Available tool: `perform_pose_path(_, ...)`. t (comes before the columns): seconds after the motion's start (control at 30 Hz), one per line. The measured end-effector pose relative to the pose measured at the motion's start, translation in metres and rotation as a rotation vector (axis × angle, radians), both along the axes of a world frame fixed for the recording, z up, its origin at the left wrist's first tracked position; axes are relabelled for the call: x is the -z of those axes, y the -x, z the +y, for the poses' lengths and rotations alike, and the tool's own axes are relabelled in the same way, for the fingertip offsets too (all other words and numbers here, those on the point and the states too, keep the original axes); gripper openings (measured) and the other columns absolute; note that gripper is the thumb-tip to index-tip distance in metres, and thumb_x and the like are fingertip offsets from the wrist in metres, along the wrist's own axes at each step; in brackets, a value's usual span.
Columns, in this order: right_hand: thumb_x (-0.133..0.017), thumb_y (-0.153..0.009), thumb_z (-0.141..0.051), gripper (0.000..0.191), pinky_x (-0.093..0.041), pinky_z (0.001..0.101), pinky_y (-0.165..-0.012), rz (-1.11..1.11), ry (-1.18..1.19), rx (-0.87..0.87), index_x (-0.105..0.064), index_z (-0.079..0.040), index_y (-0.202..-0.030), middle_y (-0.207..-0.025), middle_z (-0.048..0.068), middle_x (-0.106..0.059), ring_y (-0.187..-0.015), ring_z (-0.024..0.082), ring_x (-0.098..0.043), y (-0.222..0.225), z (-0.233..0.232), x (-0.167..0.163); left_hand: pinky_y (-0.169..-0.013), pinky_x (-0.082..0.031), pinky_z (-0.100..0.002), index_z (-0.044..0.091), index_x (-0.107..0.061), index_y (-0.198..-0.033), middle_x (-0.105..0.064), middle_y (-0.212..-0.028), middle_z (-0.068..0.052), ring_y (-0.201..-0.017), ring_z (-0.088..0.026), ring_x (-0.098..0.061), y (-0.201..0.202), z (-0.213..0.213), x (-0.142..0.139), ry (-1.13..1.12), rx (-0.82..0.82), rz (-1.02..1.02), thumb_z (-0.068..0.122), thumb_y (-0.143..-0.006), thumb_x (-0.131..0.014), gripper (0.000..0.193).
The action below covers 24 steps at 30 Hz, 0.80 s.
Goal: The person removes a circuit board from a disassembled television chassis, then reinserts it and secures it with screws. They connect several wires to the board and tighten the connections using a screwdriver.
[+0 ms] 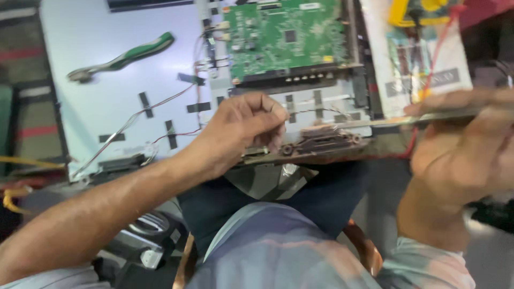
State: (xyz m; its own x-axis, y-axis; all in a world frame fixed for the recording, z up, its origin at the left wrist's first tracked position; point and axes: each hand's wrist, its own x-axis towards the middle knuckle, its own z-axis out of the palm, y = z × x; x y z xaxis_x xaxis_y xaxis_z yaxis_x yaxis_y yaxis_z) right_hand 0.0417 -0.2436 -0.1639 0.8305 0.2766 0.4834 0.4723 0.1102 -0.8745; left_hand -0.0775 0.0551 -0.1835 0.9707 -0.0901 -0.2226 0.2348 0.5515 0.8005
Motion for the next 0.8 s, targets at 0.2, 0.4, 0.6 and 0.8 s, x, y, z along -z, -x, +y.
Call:
perform_pose_path(0.2,-0.051,-0.125,-0.033,0.027,-0.064,0.0443,-0.083,0.035,0.106,-0.328,-0.037,-0.009,-0.129,-0.104,0.024,-0.066,-0.093,0.032,-0.073,0.022,0.034,0.000,-0.077,-0.056,-0.032,0.002,-0.064,-0.104,-0.068,-0.095,-0.007,-0.083,-0.017,-0.067,0.043,0.005,0.007,0.307,-0.156,0.079,0.013,-0.103,-0.063,0.011)
perform_pose_path(0.4,-0.052,-0.123,-0.027,0.019,-0.065,0.0448,-0.080,-0.087,-0.069,-0.263,-0.043,-0.013,-0.132,-0.098,0.022,-0.070,-0.088,0.025,-0.077,0.047,0.068,0.022,-0.074,-0.055,-0.031,0.002,-0.064,-0.106,-0.066,-0.094,-0.007,-0.083,-0.016,-0.066,0.054,0.013,0.005,0.389,-0.154,0.043,0.013,-0.103,-0.062,0.011)
perform_pose_path(0.6,-0.051,-0.117,-0.029,0.027,-0.064,0.0408,-0.068,-0.230,-0.077,-0.226,-0.045,-0.008,-0.133,-0.097,0.024,-0.068,-0.080,0.030,-0.077,0.040,0.087,0.014,-0.070,-0.054,-0.029,0.002,-0.062,-0.106,-0.067,-0.093,-0.007,-0.080,-0.015,-0.065,0.056,0.020,0.010,0.409,-0.190,0.052,0.015,-0.106,-0.061,0.014)
perform_pose_path(0.8,-0.050,-0.118,-0.032,0.029,-0.062,0.0368,-0.065,-0.281,-0.047,-0.219,-0.041,-0.009,-0.134,-0.095,0.024,-0.070,-0.075,0.030,-0.077,0.047,0.100,0.007,-0.070,-0.054,-0.029,0.002,-0.060,-0.107,-0.067,-0.092,-0.007,-0.078,-0.015,-0.064,0.056,0.025,0.016,0.468,-0.184,0.030,0.017,-0.106,-0.062,0.015)
